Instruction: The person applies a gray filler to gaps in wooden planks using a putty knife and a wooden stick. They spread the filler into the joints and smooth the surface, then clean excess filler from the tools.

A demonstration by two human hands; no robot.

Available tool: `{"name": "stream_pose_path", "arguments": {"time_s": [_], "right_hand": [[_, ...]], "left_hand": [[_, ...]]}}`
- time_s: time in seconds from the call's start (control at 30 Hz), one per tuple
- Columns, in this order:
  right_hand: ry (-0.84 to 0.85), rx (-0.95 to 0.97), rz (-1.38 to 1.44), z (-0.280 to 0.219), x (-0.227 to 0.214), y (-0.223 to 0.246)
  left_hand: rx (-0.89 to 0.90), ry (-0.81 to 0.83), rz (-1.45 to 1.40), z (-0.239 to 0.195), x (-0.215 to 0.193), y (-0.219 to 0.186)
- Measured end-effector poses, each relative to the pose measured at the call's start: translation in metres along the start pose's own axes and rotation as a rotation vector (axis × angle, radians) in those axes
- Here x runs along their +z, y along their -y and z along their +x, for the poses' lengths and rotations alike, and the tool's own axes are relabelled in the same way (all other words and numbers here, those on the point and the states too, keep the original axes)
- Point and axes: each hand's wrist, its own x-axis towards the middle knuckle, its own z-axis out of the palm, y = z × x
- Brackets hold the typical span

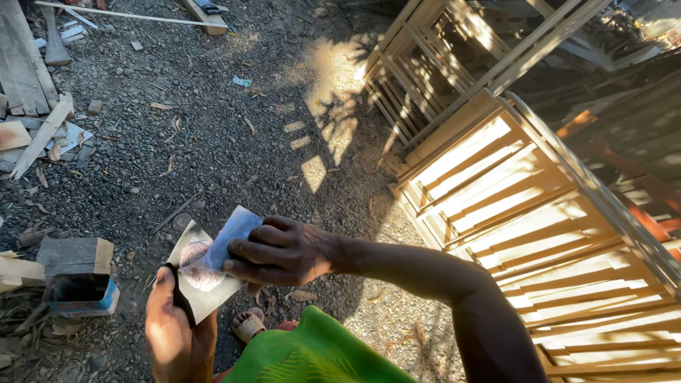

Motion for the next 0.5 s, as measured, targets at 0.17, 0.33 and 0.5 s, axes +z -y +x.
{"name": "stream_pose_path", "arguments": {"time_s": [0.17, 0.33, 0.5], "right_hand": [[-0.047, -0.047, -0.012, -0.007, -0.017, -0.017], [-0.076, 0.286, 0.404, -0.021, -0.043, -0.035], [0.441, 0.856, 0.909, -0.008, -0.067, -0.049]], "left_hand": [[0.212, 0.117, 0.483, -0.009, -0.018, -0.001], [0.000, 0.269, 0.038, 0.015, -0.002, 0.019], [-0.179, 0.282, 0.089, 0.004, 0.014, 0.036]]}}
